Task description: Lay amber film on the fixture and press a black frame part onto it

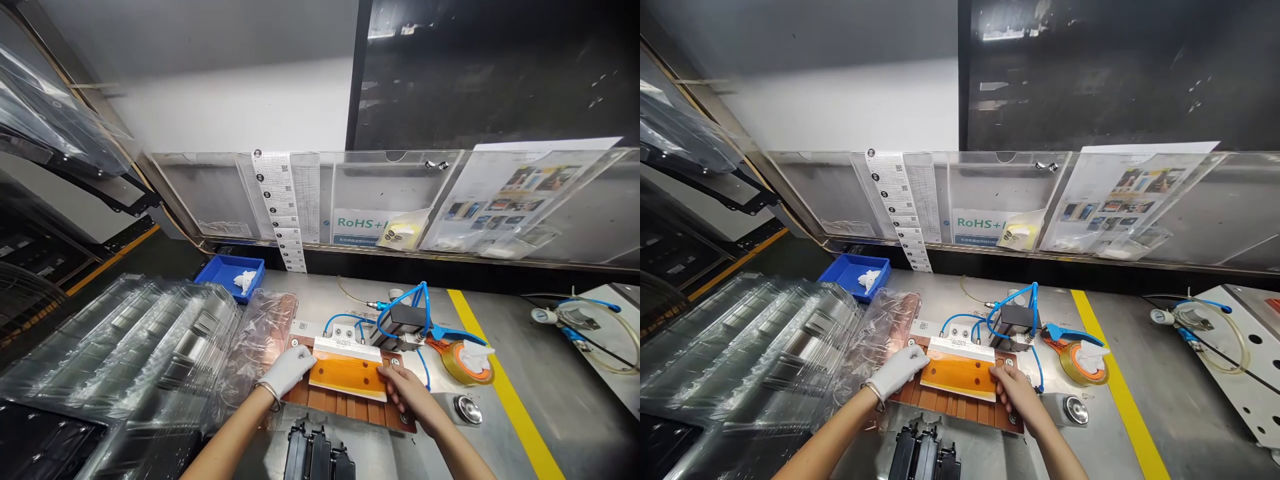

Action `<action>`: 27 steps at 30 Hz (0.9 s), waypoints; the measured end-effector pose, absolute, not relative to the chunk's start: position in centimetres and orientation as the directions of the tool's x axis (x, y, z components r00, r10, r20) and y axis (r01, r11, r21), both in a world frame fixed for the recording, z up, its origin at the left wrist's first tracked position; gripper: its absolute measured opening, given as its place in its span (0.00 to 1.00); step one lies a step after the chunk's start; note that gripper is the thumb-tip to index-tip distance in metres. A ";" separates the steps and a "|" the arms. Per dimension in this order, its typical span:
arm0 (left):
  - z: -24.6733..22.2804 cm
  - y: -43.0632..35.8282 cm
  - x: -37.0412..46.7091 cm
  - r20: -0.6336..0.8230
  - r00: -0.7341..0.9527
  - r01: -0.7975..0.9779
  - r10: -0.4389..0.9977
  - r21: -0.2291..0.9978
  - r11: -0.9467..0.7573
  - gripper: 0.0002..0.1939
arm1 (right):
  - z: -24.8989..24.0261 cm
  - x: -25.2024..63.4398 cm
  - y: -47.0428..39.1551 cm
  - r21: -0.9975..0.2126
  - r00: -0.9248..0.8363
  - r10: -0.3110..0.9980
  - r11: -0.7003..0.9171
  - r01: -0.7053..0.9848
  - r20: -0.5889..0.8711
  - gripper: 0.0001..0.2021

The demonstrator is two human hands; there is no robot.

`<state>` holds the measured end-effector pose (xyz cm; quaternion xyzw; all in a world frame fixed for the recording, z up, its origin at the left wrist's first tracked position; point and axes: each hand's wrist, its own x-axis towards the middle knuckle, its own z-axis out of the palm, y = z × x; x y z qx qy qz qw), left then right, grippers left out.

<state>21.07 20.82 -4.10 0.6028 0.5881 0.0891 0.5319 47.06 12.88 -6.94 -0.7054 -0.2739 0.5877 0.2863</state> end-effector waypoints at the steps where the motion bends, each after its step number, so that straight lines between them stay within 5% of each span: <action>1: -4.3 20.9 21.0 -0.513 0.288 0.612 0.809 0.748 0.256 0.11 | -6.9 47.1 13.0 -0.722 0.164 0.723 -0.688 0.074 -0.671 0.16; 7: -4.8 20.8 21.0 -0.451 0.183 0.573 0.873 0.771 0.279 0.13 | -5.4 48.4 13.4 -0.677 0.141 0.713 -0.698 0.233 -0.687 0.18; 12: -4.5 20.2 21.3 -0.546 0.171 0.551 0.820 0.743 0.380 0.09 | -4.6 50.3 13.7 -0.672 0.130 0.739 -0.660 0.336 -0.661 0.24; 16: -4.3 20.0 21.2 -0.556 0.176 0.528 0.812 0.750 0.399 0.11 | -4.6 52.3 12.1 -0.697 0.177 0.823 -0.555 0.454 -0.540 0.22; 22: -4.3 20.0 21.1 -0.543 0.191 0.495 0.818 0.773 0.397 0.08 | -5.3 54.0 6.8 -0.684 0.135 0.932 -0.340 0.645 -0.335 0.05; 27: -3.8 20.0 21.2 -0.518 0.172 0.498 0.838 0.780 0.379 0.10 | -6.8 54.2 6.0 -0.660 0.204 0.953 -0.301 0.689 -0.222 0.11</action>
